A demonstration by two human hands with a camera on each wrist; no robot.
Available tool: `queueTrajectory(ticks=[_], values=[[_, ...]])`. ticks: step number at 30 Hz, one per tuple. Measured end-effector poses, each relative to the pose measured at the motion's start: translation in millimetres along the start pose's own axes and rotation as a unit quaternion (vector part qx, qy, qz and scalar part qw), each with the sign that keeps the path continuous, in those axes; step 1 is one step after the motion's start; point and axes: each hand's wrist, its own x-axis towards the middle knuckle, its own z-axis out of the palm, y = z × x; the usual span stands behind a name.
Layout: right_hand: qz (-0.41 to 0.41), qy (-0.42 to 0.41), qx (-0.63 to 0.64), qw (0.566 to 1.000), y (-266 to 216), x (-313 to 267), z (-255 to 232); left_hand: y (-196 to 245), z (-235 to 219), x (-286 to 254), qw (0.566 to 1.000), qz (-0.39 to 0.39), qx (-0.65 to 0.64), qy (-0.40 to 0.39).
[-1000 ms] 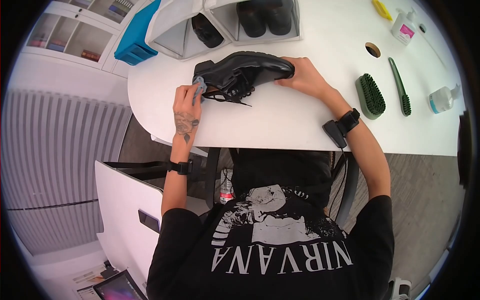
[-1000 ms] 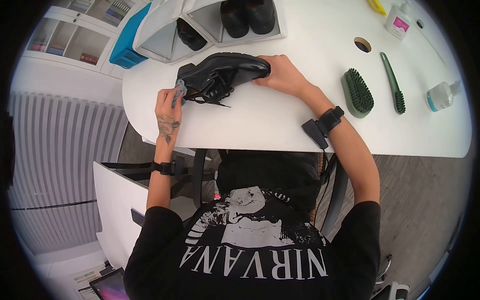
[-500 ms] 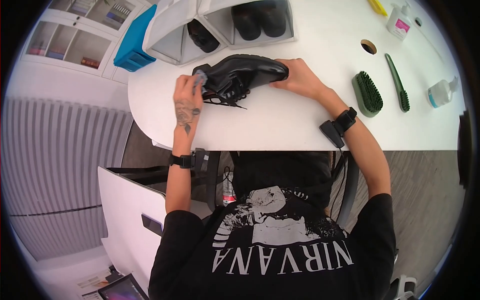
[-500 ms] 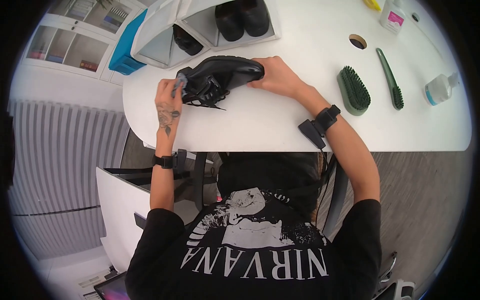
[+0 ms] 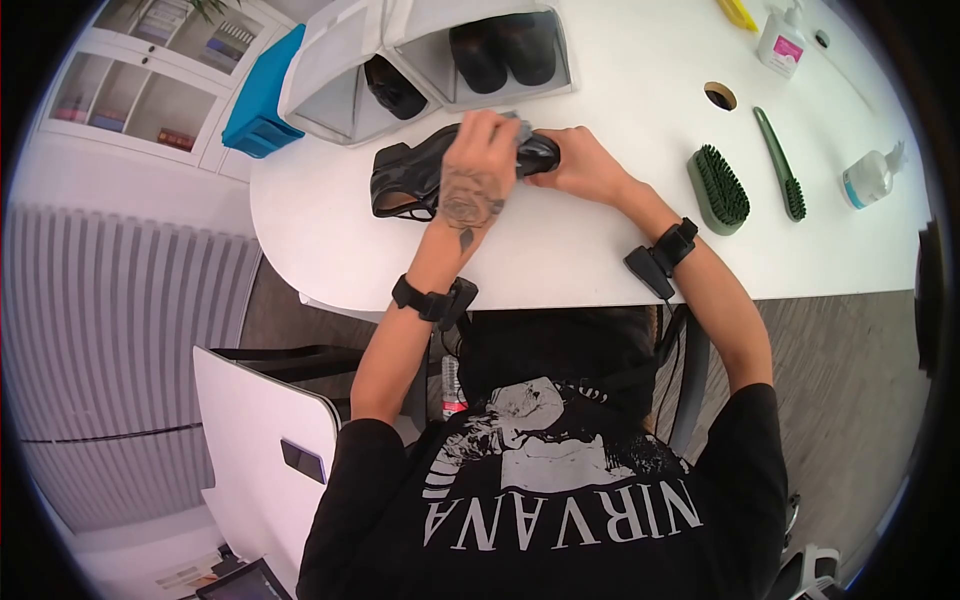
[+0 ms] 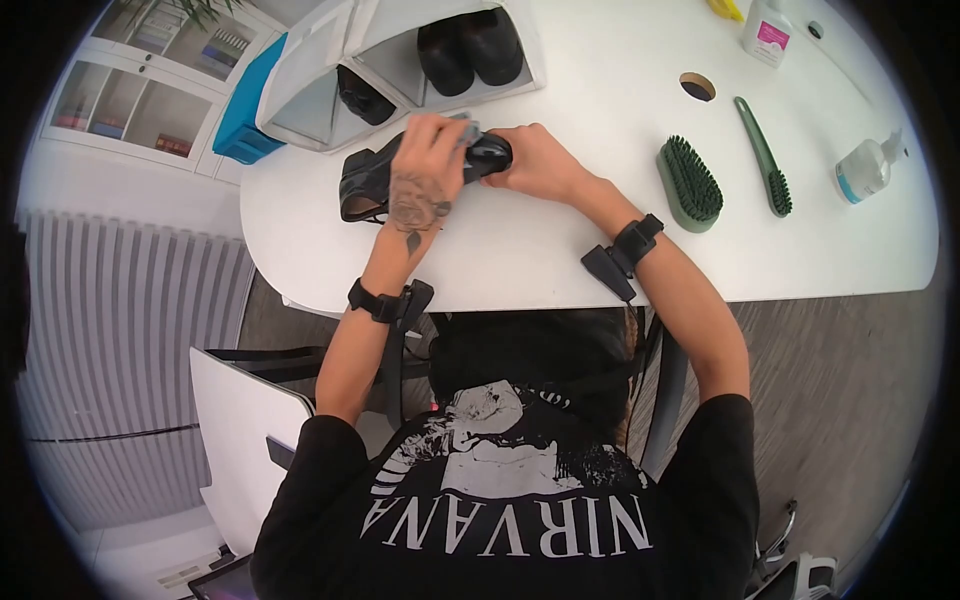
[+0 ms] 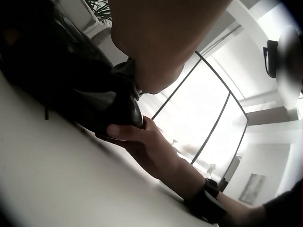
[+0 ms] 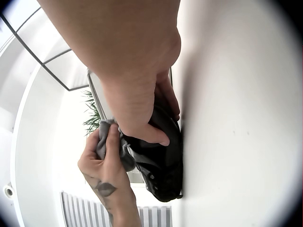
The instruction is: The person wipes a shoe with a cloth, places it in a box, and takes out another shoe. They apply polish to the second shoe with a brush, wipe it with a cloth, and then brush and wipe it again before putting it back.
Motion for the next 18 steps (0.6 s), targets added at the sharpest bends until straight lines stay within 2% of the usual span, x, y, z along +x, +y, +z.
queueTrajectory(ticks=[2,5,10,13,15,18], values=[[-0.004,-0.002,-0.003,1.000,-3.7,0.5,-2.3,2.9,1.3,3.9,0.999,0.022,-0.015,-0.025],[0.003,-0.002,-0.006,1.000,-3.6,-2.3,-1.8,-13.6,-20.6,-2.4,1.000,0.010,0.017,-0.021],[0.002,-0.004,-0.022,1.000,-2.9,-1.4,-2.7,-75.7,-44.6,-38.6,0.988,-0.131,0.078,-0.019],[0.010,-0.006,-0.020,1.000,-1.2,-0.3,-3.2,-67.8,-34.0,-38.6,0.986,-0.147,0.069,0.020],[0.025,-0.014,-0.022,0.999,-8.0,-1.5,-4.6,-46.9,-21.7,-25.3,0.989,-0.121,0.070,0.041],[0.011,0.002,-0.007,1.000,-5.3,-1.0,-1.8,-11.3,-5.0,-5.5,0.997,-0.062,0.042,0.029]])
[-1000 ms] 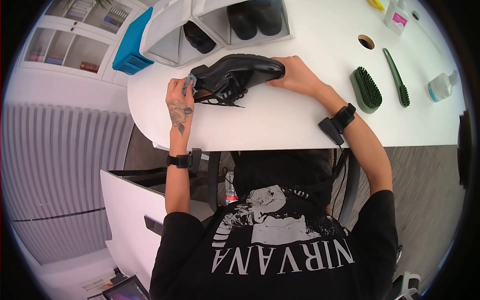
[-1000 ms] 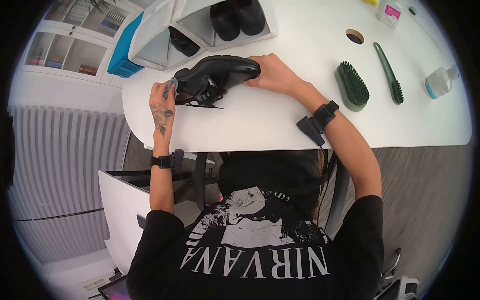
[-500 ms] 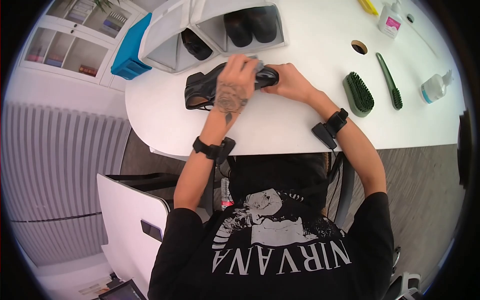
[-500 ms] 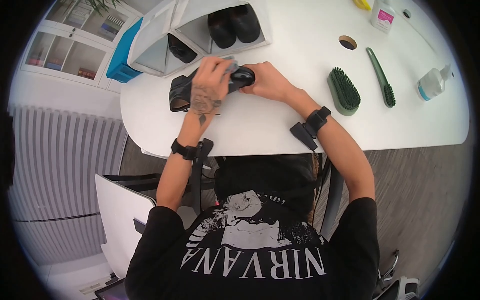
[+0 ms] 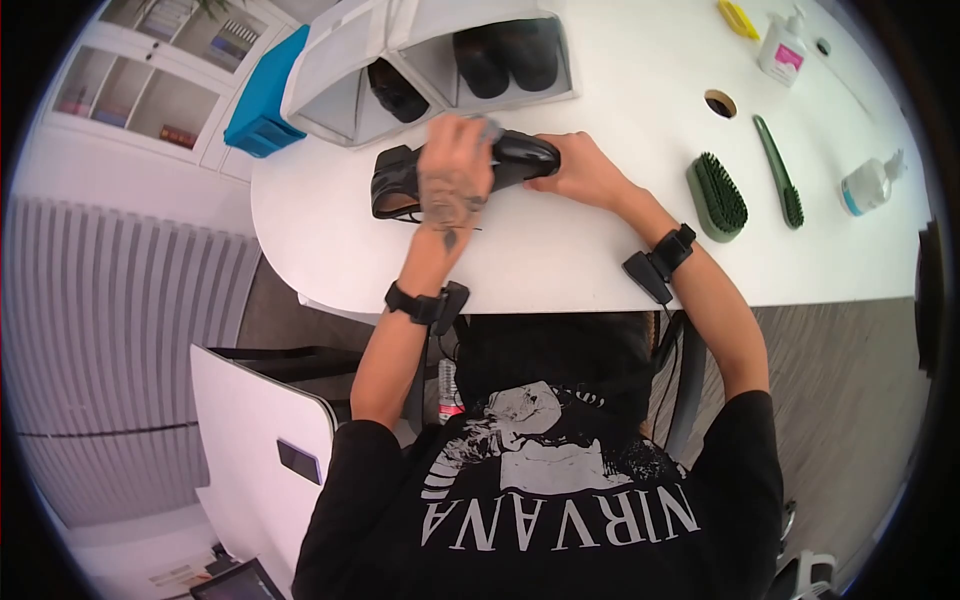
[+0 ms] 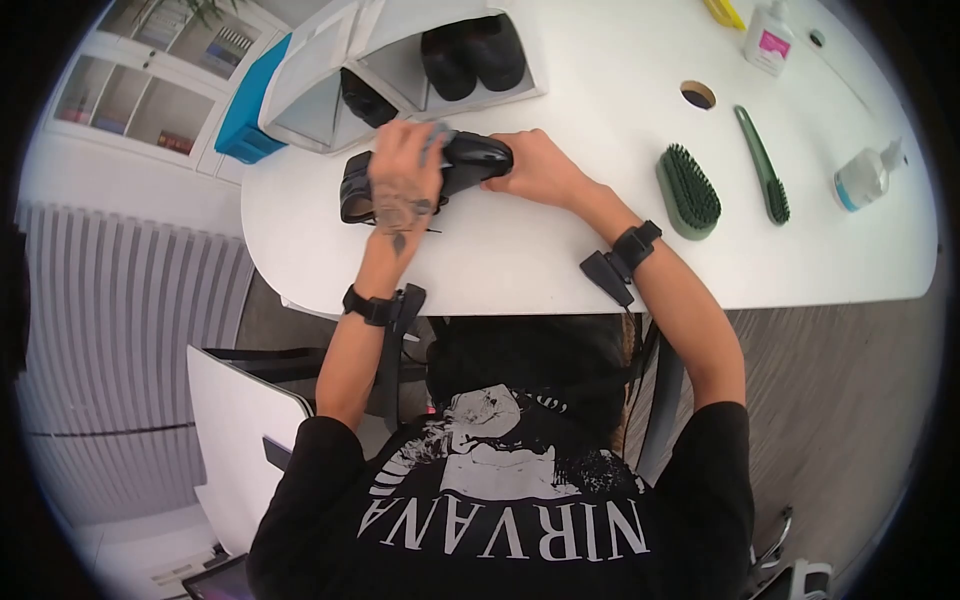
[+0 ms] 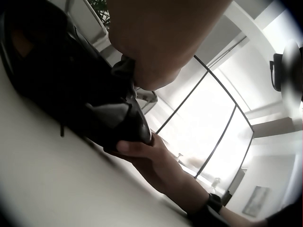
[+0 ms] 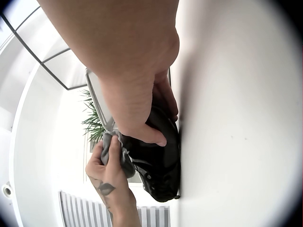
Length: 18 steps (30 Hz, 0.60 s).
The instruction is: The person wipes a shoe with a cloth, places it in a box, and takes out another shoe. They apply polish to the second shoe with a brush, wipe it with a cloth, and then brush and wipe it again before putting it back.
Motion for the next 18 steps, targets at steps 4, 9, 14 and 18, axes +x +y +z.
queueTrajectory(ticks=[4,9,14,18], values=[[0.013,-0.012,-0.002,1.000,-3.0,1.5,-1.0,-3.7,-1.8,-3.5,0.999,0.023,-0.042,-0.009],[0.039,-0.029,-0.025,0.999,-11.9,0.4,-5.4,-80.1,-33.4,-39.3,0.995,-0.094,0.030,0.000],[0.012,-0.004,-0.007,1.000,-4.8,-1.1,-1.5,-136.7,-65.8,-71.3,0.980,-0.185,0.065,-0.018],[0.015,-0.001,0.000,1.000,-2.5,0.0,0.1,-130.1,-60.8,-72.8,0.970,-0.235,0.066,0.010]])
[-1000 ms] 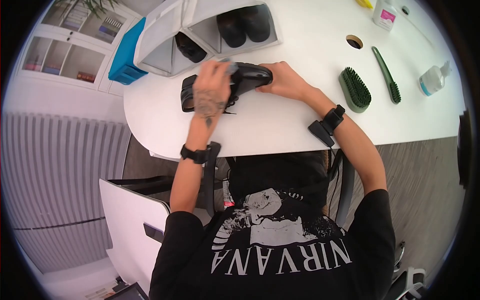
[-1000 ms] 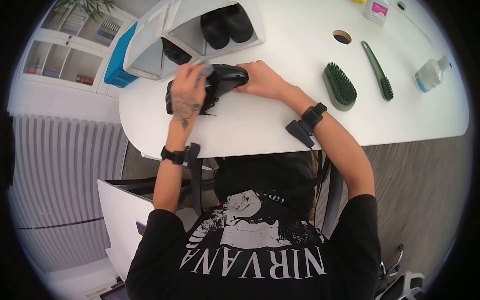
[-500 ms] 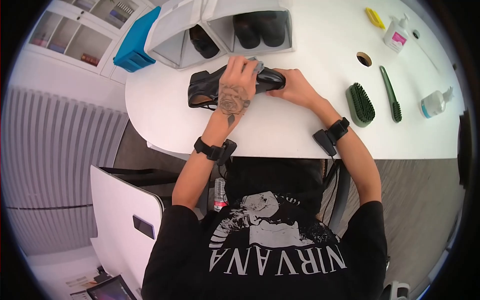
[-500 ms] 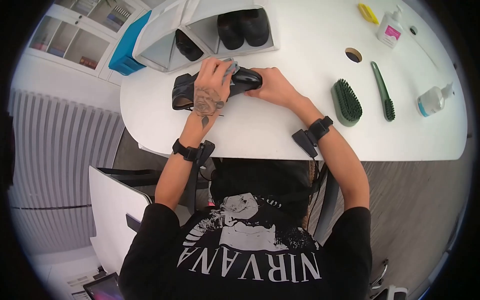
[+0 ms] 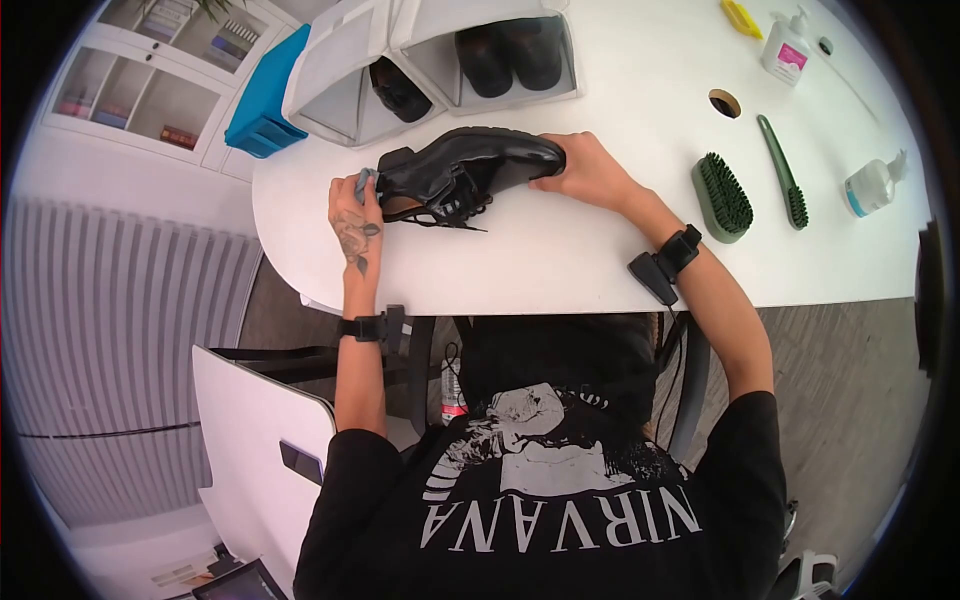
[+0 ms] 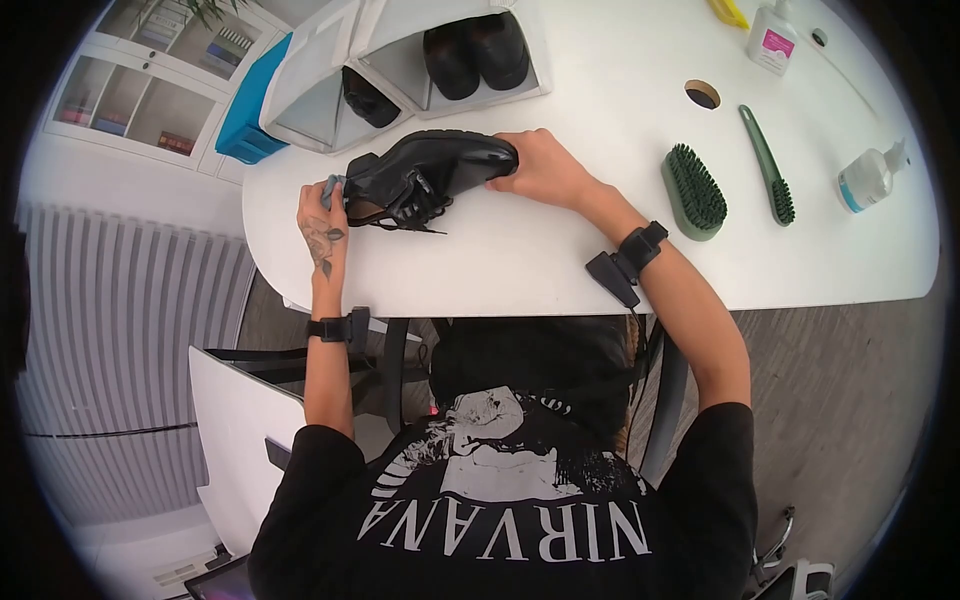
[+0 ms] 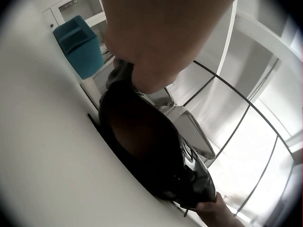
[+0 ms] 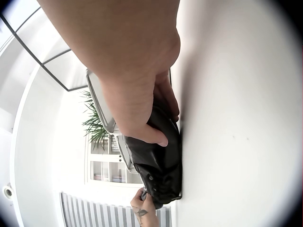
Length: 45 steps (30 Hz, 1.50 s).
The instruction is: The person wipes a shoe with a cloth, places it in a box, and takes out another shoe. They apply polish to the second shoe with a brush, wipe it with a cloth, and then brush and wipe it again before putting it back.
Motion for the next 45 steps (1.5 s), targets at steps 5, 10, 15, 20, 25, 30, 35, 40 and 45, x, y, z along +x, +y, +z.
queueTrajectory(ticks=[5,10,15,20,25,30,35,40,45], values=[[0.003,-0.001,-0.013,1.000,-0.8,0.3,-0.5,66.0,16.1,2.6,0.989,0.136,-0.047,0.023],[0.011,-0.007,-0.013,1.000,-3.2,-0.7,-1.1,55.3,10.5,8.0,0.991,0.121,-0.059,-0.017],[-0.004,-0.013,-0.020,1.000,-0.5,-0.7,-1.9,8.5,-6.5,6.6,0.997,0.064,0.002,-0.032],[0.003,-0.005,-0.009,1.000,1.9,-1.3,0.2,35.2,10.8,9.5,0.996,0.080,-0.040,-0.014],[0.002,-0.006,-0.018,1.000,-4.4,-0.9,-3.8,126.7,35.3,14.4,0.982,0.167,-0.082,-0.017],[-0.039,0.005,-0.012,0.999,13.9,1.4,3.0,175.3,54.5,-2.8,0.942,0.324,-0.080,-0.046],[-0.033,-0.007,-0.009,0.999,5.7,-0.9,-0.9,160.2,44.6,4.7,0.928,0.367,-0.052,-0.049],[-0.026,0.006,0.001,1.000,8.9,0.5,1.8,145.7,37.2,12.0,0.961,0.268,-0.044,-0.042],[0.050,-0.043,-0.109,0.992,6.4,4.5,-2.1,186.6,56.9,-13.0,0.935,0.336,-0.097,-0.056]])
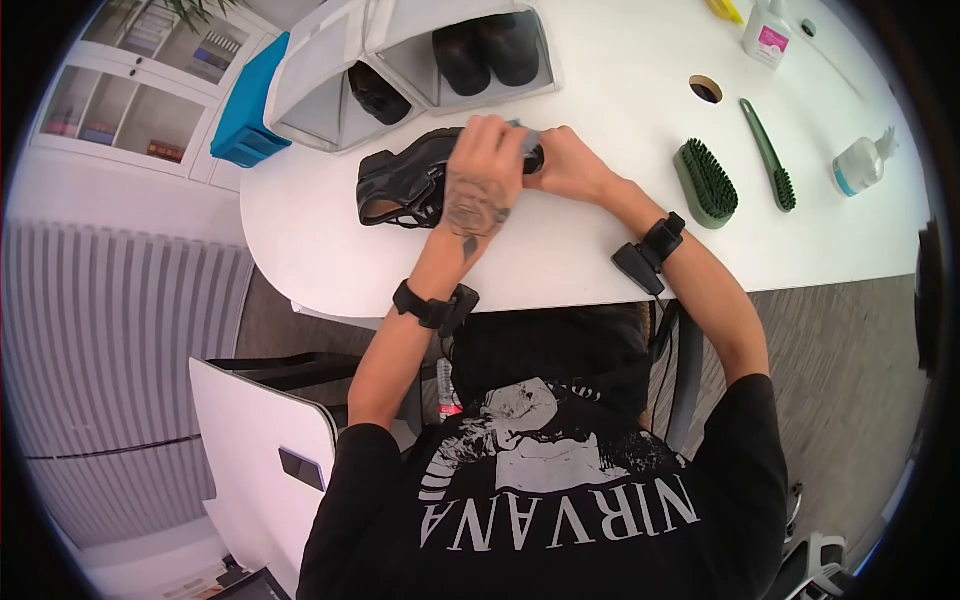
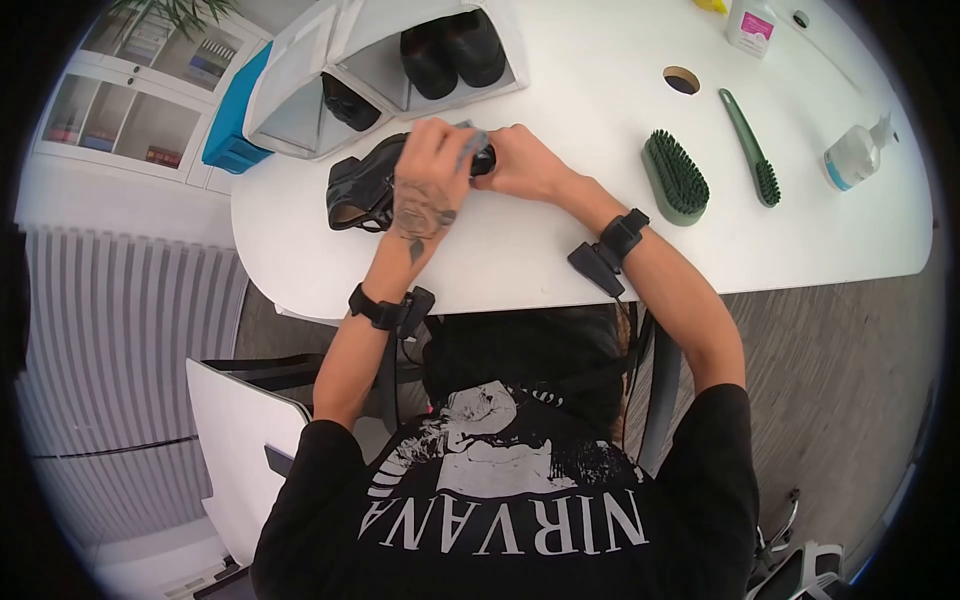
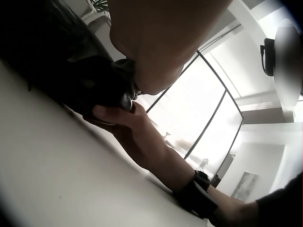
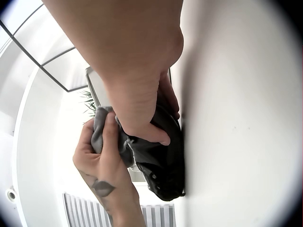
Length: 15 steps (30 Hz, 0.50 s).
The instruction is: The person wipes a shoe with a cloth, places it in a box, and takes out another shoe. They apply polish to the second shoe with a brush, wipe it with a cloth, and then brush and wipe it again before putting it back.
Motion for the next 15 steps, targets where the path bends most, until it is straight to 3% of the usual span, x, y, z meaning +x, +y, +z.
queueTrajectory(ticks=[5,8,12,15], values=[[-0.075,0.055,0.095,0.991,0.8,-2.8,5.2,-22.1,-21.0,1.3,0.999,-0.013,0.049,-0.015],[-0.077,0.051,0.094,0.991,4.9,-1.2,7.6,-49.9,-33.8,-7.7,0.994,-0.087,0.061,-0.003],[-0.091,0.072,0.112,0.987,-0.5,-3.7,6.4,-27.4,-18.0,-3.5,0.996,-0.047,0.072,0.018],[0.013,0.002,-0.008,1.000,-4.2,-0.8,-2.1,-2.5,-8.8,4.6,1.000,-0.007,0.027,-0.004]])
